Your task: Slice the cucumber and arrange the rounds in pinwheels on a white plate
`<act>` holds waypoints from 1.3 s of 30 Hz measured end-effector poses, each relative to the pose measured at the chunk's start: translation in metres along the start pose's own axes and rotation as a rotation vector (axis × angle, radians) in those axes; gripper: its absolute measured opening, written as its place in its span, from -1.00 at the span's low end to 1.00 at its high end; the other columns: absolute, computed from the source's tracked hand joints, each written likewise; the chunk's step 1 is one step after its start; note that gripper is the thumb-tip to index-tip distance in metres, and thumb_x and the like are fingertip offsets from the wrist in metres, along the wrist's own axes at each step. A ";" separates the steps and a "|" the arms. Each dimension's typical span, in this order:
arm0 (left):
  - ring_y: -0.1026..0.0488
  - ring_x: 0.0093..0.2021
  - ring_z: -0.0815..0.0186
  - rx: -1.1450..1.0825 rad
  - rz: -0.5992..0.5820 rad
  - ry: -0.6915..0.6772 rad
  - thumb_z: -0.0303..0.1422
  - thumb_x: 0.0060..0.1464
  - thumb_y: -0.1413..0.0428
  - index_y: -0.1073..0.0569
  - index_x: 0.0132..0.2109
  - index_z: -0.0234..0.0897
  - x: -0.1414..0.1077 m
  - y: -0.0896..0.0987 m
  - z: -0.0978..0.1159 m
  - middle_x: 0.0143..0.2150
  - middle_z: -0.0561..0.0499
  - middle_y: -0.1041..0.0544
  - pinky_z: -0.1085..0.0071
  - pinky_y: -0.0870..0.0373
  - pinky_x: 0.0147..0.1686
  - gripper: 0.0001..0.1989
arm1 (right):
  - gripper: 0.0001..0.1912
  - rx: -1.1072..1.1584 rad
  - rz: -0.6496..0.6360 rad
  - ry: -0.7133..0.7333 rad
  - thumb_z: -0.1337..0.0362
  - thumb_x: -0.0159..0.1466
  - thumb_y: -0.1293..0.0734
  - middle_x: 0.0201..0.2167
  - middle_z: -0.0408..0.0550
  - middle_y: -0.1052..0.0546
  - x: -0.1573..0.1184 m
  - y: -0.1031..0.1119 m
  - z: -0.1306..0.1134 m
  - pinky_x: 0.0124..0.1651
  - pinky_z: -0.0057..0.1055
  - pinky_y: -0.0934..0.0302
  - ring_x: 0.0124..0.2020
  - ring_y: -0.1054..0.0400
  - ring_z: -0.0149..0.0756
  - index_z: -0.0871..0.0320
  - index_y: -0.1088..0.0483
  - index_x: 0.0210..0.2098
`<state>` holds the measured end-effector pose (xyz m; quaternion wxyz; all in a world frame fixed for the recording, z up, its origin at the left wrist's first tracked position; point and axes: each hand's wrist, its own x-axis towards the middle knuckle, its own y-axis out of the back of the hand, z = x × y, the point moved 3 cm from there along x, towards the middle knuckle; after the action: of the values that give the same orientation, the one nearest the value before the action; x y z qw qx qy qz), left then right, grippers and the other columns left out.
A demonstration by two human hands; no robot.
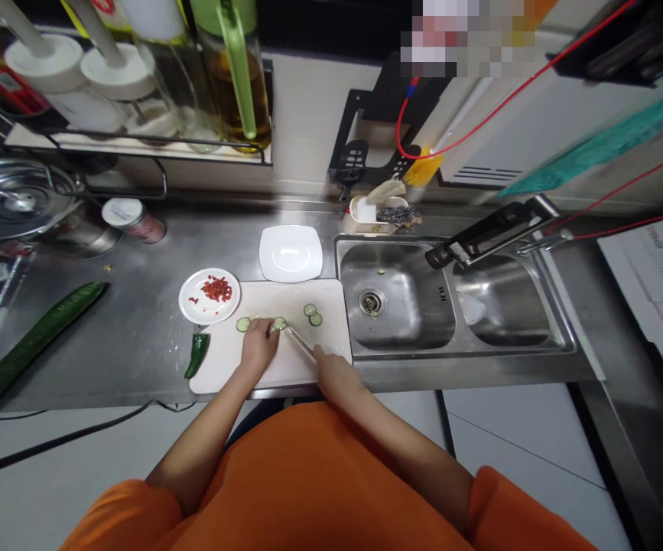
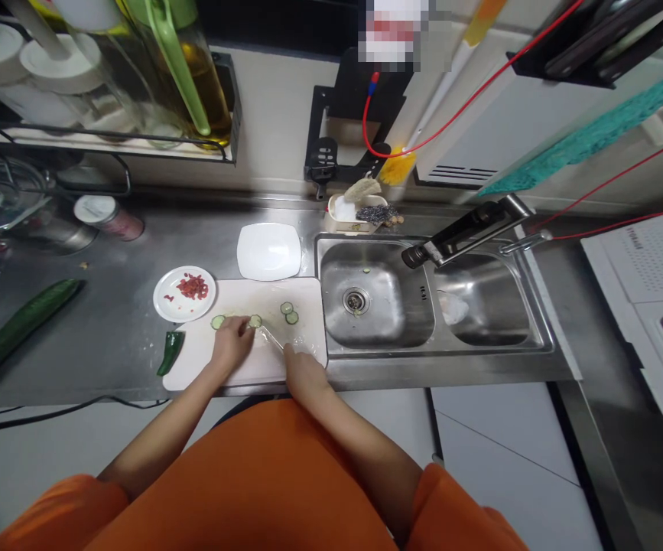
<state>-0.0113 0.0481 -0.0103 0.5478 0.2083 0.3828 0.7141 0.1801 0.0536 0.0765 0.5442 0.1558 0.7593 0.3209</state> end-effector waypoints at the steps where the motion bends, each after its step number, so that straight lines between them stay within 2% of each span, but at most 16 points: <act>1: -0.38 -0.22 0.20 -0.005 0.001 -0.003 -0.36 0.03 -0.03 -0.47 -0.13 -0.30 0.000 0.000 0.000 -0.25 -0.11 -0.46 0.29 -0.31 -0.11 -0.74 | -0.57 -0.002 0.004 0.007 0.50 0.25 -0.06 -0.28 0.08 -0.47 0.002 0.001 -0.003 -0.26 -0.39 -0.17 -0.16 -0.38 -0.17 0.14 -0.08 0.10; 9: -0.39 -0.19 0.20 -0.028 -0.004 -0.012 -0.38 0.03 -0.02 -0.48 -0.12 -0.30 0.001 -0.001 -0.001 -0.24 -0.12 -0.47 0.30 -0.32 -0.08 -0.73 | -0.60 -0.020 0.008 0.013 0.51 0.26 -0.02 -0.27 0.09 -0.48 0.009 0.007 -0.015 -0.25 -0.39 -0.19 -0.16 -0.39 -0.19 0.16 -0.10 0.07; 14: -0.39 -0.19 0.21 -0.041 0.003 -0.008 -0.38 0.03 -0.03 -0.48 -0.12 -0.30 0.001 -0.001 -0.001 -0.22 -0.11 -0.46 0.30 -0.32 -0.08 -0.73 | -0.64 -0.018 0.013 0.006 0.51 0.27 -0.02 -0.27 0.08 -0.47 0.010 0.008 -0.016 -0.25 -0.39 -0.20 -0.18 -0.39 -0.19 0.16 -0.13 0.02; 39: -0.39 -0.21 0.21 -0.040 0.015 -0.018 -0.38 0.02 -0.04 -0.48 -0.14 -0.31 0.002 0.001 0.002 -0.27 -0.10 -0.47 0.30 -0.32 -0.12 -0.75 | -0.61 -0.001 -0.024 0.013 0.52 0.27 0.00 -0.22 0.13 -0.47 0.015 0.005 -0.017 -0.21 -0.35 -0.21 -0.13 -0.38 -0.17 0.19 -0.12 0.05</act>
<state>-0.0112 0.0503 -0.0081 0.5499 0.2069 0.3620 0.7238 0.1579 0.0612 0.0724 0.5432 0.1446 0.7645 0.3157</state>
